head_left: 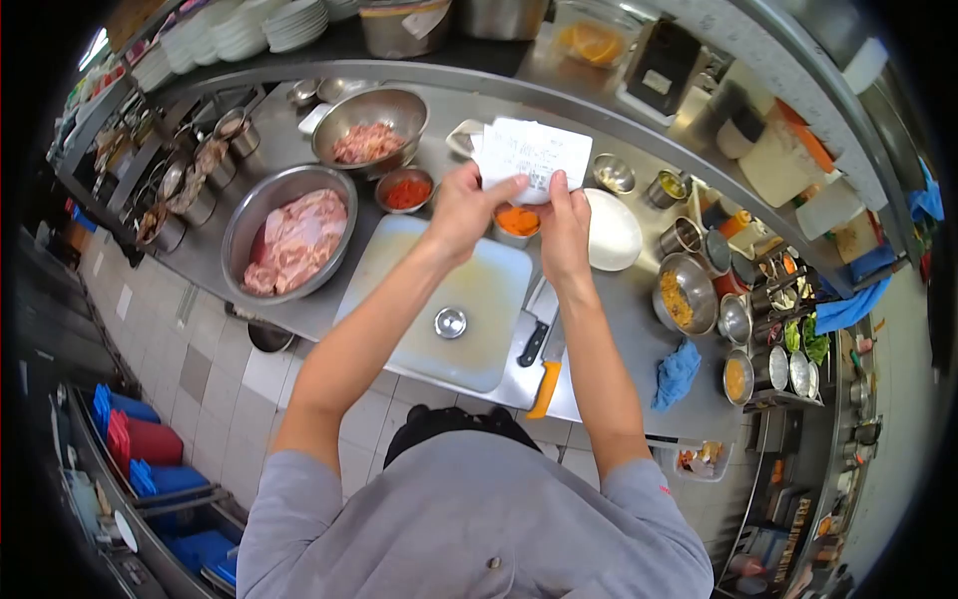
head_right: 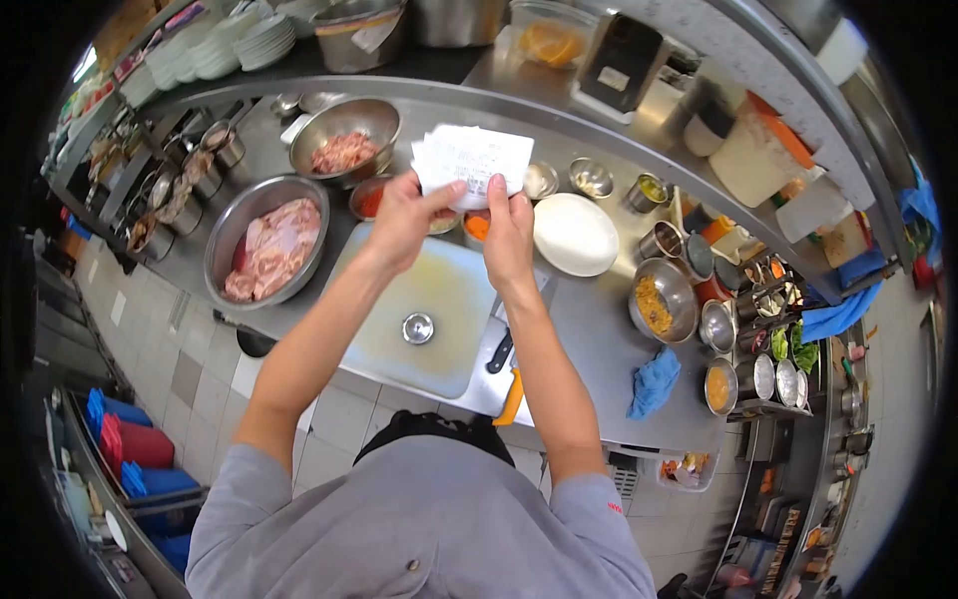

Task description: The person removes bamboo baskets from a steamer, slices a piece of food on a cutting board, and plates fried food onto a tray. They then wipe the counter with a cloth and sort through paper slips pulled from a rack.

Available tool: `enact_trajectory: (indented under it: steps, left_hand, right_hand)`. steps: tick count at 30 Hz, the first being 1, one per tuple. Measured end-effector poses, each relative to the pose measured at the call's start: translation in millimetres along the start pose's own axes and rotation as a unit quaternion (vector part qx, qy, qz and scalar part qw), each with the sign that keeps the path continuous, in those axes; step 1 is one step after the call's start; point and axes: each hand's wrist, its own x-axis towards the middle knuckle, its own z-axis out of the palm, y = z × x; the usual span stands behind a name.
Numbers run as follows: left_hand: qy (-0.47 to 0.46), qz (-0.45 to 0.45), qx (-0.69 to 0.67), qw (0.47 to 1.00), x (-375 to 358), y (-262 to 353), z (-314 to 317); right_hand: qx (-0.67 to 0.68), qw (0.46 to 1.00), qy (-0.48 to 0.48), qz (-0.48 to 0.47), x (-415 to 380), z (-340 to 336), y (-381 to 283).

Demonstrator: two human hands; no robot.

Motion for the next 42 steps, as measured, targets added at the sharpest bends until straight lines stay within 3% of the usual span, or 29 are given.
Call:
enact_trajectory:
  steps: [2, 5, 6, 9, 13, 14, 18, 21, 24, 27, 29, 32, 39, 42]
  left_hand:
    - [-0.001, -0.006, 0.035, 0.999, -27.9, -22.7, -18.9]
    - [0.046, -0.098, -0.054, 0.993, -48.6, -23.1, -47.7]
    - [0.094, -0.133, -0.149, 0.975, -50.7, -18.7, -53.9]
    - [0.044, -0.160, -0.025, 0.986, -53.8, -21.8, -86.4]
    - [0.056, -0.086, 0.035, 0.994, -59.3, -38.4, -93.9]
    - [0.058, -0.116, 0.021, 0.991, -61.9, -36.4, -99.3]
    - [0.078, -0.089, 0.032, 0.992, -72.5, -36.0, -102.6]
    - [0.106, -0.005, 0.134, 0.985, -95.4, -25.5, -94.0]
    - [0.107, 0.041, 0.236, 0.965, -140.2, -6.0, -84.7]
    - [0.144, -0.043, 0.249, 0.957, -161.3, -74.1, -106.1]
    - [0.178, -0.087, 0.262, 0.944, -169.6, -186.1, -136.4]
    - [0.169, -0.102, 0.415, 0.888, -164.6, -214.7, -136.2]
    - [0.125, -0.032, 0.442, 0.888, -164.1, -220.7, -131.1]
    - [0.125, -0.073, 0.484, 0.863, -163.5, -223.2, -132.7]
  right_hand:
    - [-0.018, 0.999, 0.023, 0.018, -8.7, 9.6, 14.4]
    - [-0.028, 0.995, -0.030, 0.095, -14.2, 2.9, 39.9]
    - [-0.041, 0.994, -0.060, 0.079, -16.2, 2.5, 47.8]
    - [-0.115, 0.986, -0.075, 0.099, -24.2, 10.1, 64.5]
    - [-0.197, 0.971, -0.092, 0.099, -32.0, 22.5, 74.7]
    - [-0.165, 0.976, -0.094, 0.107, -33.6, 23.9, 74.1]
    - [-0.268, 0.950, -0.126, 0.098, -44.3, 18.2, 67.2]
    - [-0.344, 0.929, -0.136, 0.005, -57.7, 26.5, 48.9]
    - [-0.327, 0.929, -0.170, 0.015, -85.0, 28.4, 38.7]
    - [-0.412, 0.885, -0.211, 0.038, -102.2, -0.3, 102.8]
    - [-0.514, 0.823, -0.232, 0.067, -120.6, -44.8, 191.0]
    - [-0.568, 0.796, -0.171, 0.118, -135.7, -57.3, 216.0]
    - [-0.531, 0.841, -0.086, 0.060, -134.3, -73.8, 217.6]
    - [-0.462, 0.886, -0.034, 0.035, -99.2, -61.4, 171.7]
